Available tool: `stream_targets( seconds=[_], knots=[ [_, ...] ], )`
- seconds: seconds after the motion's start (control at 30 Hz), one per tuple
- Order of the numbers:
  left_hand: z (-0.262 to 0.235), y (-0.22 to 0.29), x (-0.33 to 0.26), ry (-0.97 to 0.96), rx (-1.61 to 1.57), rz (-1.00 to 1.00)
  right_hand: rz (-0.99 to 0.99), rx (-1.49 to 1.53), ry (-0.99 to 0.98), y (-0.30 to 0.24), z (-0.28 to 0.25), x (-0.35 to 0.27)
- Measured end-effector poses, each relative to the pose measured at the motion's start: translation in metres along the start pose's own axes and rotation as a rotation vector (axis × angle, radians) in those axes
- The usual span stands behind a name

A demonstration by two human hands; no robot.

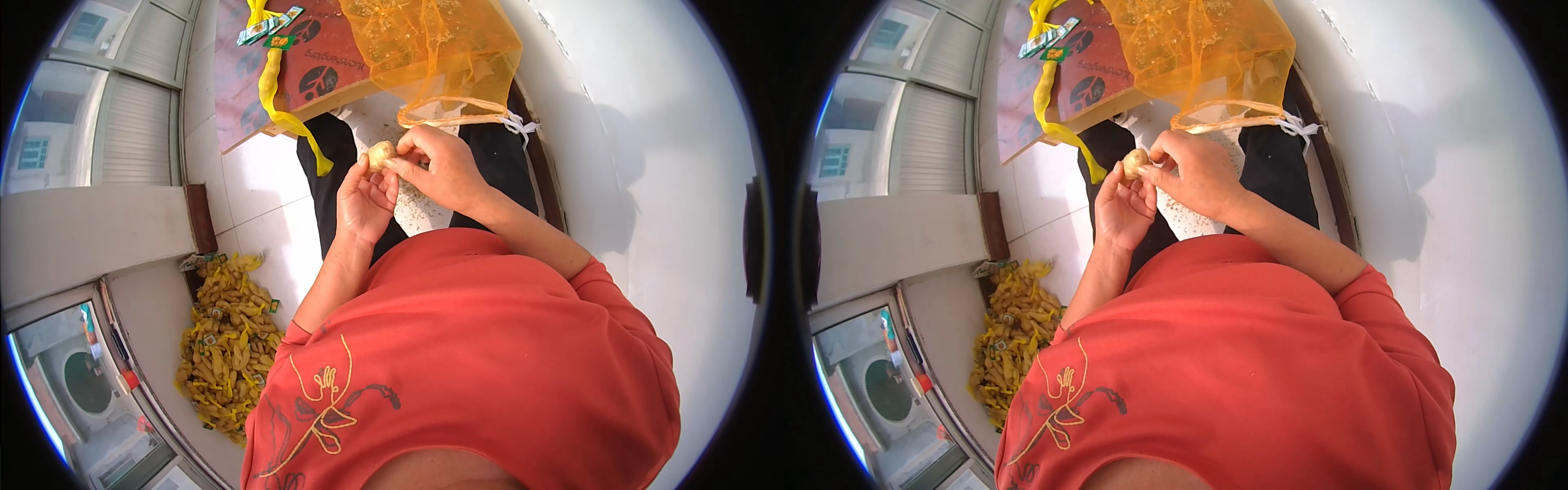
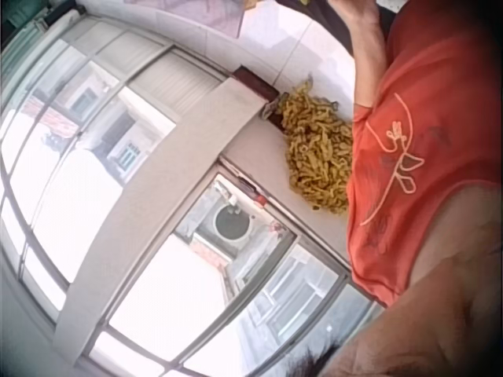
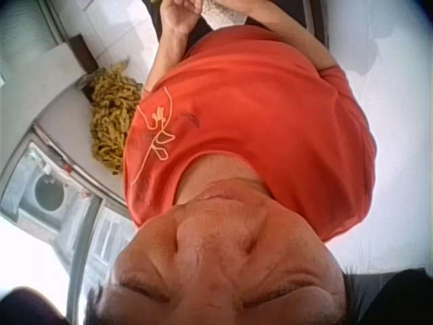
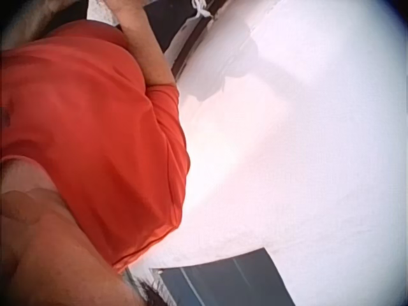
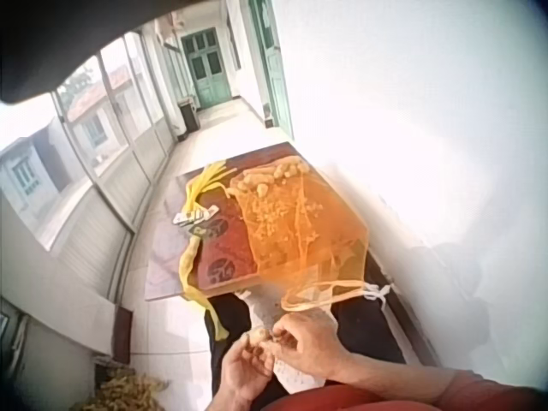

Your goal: The person peels ginger by hand, removing the skin and placing the peels on a white surface. They then tie a yellow ribbon around a small packet and place it on a red box before continuing to peel more ginger.

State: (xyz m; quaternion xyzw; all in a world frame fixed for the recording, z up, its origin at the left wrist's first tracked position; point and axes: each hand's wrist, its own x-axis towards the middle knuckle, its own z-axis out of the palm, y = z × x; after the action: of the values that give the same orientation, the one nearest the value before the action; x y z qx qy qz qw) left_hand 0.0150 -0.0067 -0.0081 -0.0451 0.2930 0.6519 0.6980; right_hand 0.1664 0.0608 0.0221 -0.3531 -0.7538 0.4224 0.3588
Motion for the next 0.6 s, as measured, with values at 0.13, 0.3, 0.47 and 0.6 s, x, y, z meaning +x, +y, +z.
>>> stream_targets(
  seconds=[0.13,0.3,0.47,0.6],
  knots=[
    [0.006,0.001,-0.002,0.037,0.027,-0.001,-0.073,0.034,0.024,0.009,0.001,0.000],
    [0.002,0.000,-0.001,0.023,0.012,-0.023,0.017,0.188,-0.031,-0.001,-0.002,0.000],
    [0.005,-0.002,-0.002,0.035,0.036,-0.005,-0.009,0.086,0.005,0.004,0.001,0.001],
    [0.007,-0.001,-0.002,0.052,0.051,-0.002,-0.027,0.050,0.004,0.010,0.001,0.000]
  ],
)
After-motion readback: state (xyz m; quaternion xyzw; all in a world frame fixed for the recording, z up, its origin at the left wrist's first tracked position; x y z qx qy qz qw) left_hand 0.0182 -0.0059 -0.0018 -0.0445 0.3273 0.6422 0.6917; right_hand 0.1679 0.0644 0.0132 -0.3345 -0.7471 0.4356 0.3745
